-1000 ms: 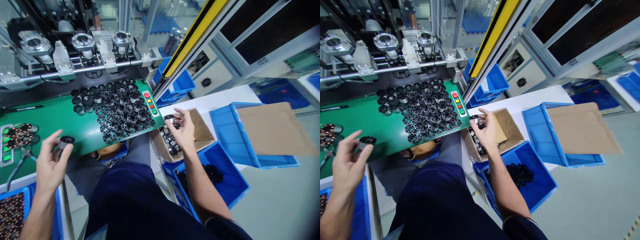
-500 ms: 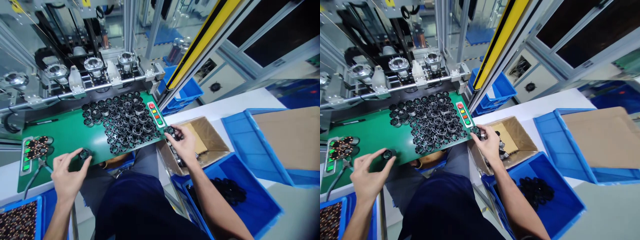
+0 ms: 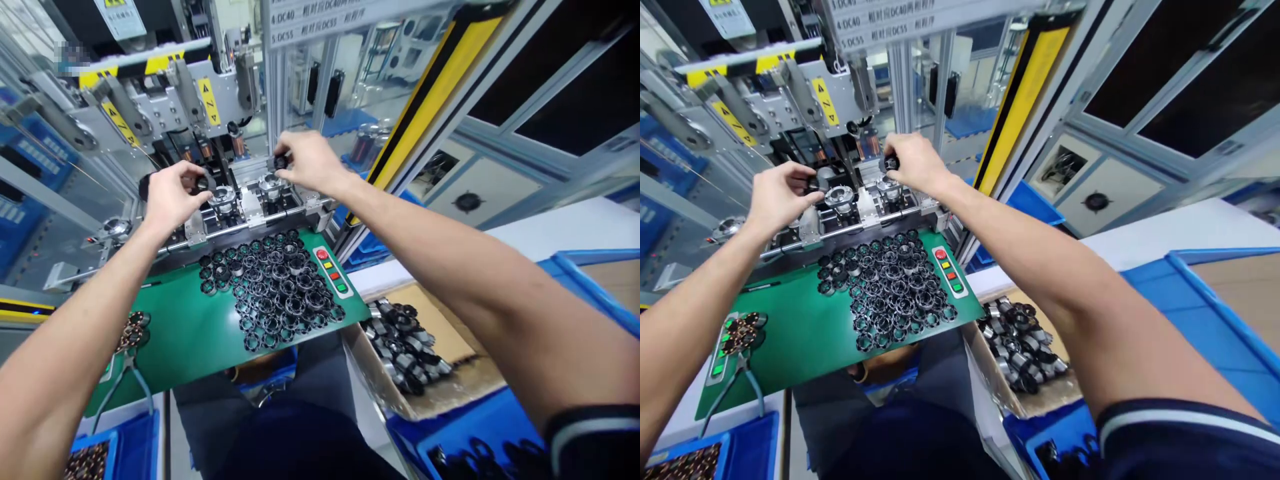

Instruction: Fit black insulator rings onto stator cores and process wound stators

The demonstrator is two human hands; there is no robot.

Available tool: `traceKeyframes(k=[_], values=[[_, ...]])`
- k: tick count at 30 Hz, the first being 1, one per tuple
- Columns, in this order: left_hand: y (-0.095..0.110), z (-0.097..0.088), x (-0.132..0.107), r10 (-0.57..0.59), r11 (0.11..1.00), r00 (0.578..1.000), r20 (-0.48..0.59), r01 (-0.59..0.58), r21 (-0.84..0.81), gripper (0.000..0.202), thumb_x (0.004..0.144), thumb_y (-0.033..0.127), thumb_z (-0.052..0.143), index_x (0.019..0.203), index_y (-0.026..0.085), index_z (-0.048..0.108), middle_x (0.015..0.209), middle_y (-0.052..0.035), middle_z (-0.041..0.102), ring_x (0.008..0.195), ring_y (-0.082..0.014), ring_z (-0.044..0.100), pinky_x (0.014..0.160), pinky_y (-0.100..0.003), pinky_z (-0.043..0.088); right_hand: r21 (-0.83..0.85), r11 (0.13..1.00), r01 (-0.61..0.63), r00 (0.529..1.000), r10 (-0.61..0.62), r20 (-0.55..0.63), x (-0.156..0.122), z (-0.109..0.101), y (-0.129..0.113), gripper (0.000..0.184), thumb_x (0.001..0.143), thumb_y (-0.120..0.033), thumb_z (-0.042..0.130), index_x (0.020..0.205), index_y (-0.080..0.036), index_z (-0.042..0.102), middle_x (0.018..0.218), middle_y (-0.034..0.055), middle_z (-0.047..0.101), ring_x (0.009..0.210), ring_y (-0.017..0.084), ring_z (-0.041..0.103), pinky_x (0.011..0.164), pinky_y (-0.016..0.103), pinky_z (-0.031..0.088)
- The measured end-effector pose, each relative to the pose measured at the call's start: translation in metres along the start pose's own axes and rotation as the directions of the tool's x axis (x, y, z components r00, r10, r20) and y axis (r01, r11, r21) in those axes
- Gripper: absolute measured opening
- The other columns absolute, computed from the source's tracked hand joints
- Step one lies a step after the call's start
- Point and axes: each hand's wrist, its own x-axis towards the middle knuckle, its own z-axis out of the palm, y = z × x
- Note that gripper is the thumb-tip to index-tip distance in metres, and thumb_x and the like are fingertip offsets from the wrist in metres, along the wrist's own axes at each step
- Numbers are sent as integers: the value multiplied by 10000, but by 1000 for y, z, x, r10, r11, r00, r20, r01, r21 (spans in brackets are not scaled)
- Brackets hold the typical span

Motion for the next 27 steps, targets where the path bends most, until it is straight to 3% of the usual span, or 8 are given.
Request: traceKeyframes(k=[2, 5, 8, 13, 17, 22, 27], values=[[-3, 15, 35, -29, 999, 998, 50, 27, 36, 546, 828, 289, 937, 1356, 172, 862, 1332, -134, 901, 1142, -290, 836, 1157, -472, 688, -57, 998, -14, 995, 20, 95, 40, 17, 6, 362, 919, -165, 967, 1254, -172, 831, 1384, 142, 900, 1249, 332, 837, 1217, 544, 667], [-15, 30, 57, -62, 996, 992, 111, 54, 76, 470, 809, 264, 950, 1266, 178, 885, 1243, -137, 903, 1105, -313, 842, 1134, -505, 689, -78, 997, 4, 982, 11, 191, 64, 35, 18, 340, 853, -217, 1079, 1104, -194, 851, 1269, 112, 923, 1243, 354, 846, 1194, 549, 682], [-24, 32, 62, -51, 994, 984, 170, 34, 103, 480, 828, 293, 957, 1295, 200, 898, 1188, -105, 899, 1134, -314, 835, 1139, -473, 666, -78, 996, 53, 969, -33, 243, 72, 40, 28, 306, 832, -191, 1093, 1047, -208, 878, 1206, 85, 923, 1219, 360, 853, 1188, 555, 678], [-20, 22, 66, -20, 986, 967, 253, -24, 167, 528, 862, 307, 954, 1368, 165, 900, 1141, -65, 879, 1148, -281, 786, 1131, -406, 592, -100, 978, 185, 917, -135, 375, 89, 33, 36, 452, 814, -48, 1056, 1230, -178, 935, 1212, 82, 935, 1146, 305, 868, 1153, 481, 659], [-14, 18, 64, 5, 977, 959, 285, -65, 203, 573, 933, 383, 929, 1445, 132, 868, 1198, -56, 882, 1128, -242, 754, 1125, -365, 561, -117, 971, 208, 907, -147, 394, 96, 33, 37, 479, 804, -81, 1086, 1249, -193, 948, 1177, 68, 937, 1119, 316, 875, 1126, 488, 666], [-12, 18, 67, 10, 962, 942, 335, -101, 254, 552, 872, 421, 964, 1374, 199, 902, 1199, -89, 893, 1154, -320, 821, 1127, -398, 596, -128, 963, 236, 897, -165, 409, 99, 40, 41, 442, 861, -115, 1071, 1275, -220, 957, 1150, 51, 938, 1134, 329, 885, 1143, 500, 677], [-12, 25, 79, 38, 942, 930, 365, -155, 297, 541, 849, 401, 962, 1358, 227, 911, 1154, -83, 887, 1143, -338, 837, 1153, -448, 611, -182, 948, 262, 881, -157, 447, 105, 41, 44, 446, 899, -224, 1079, 1330, -221, 963, 1197, 70, 945, 1159, 334, 883, 1116, 477, 671]])
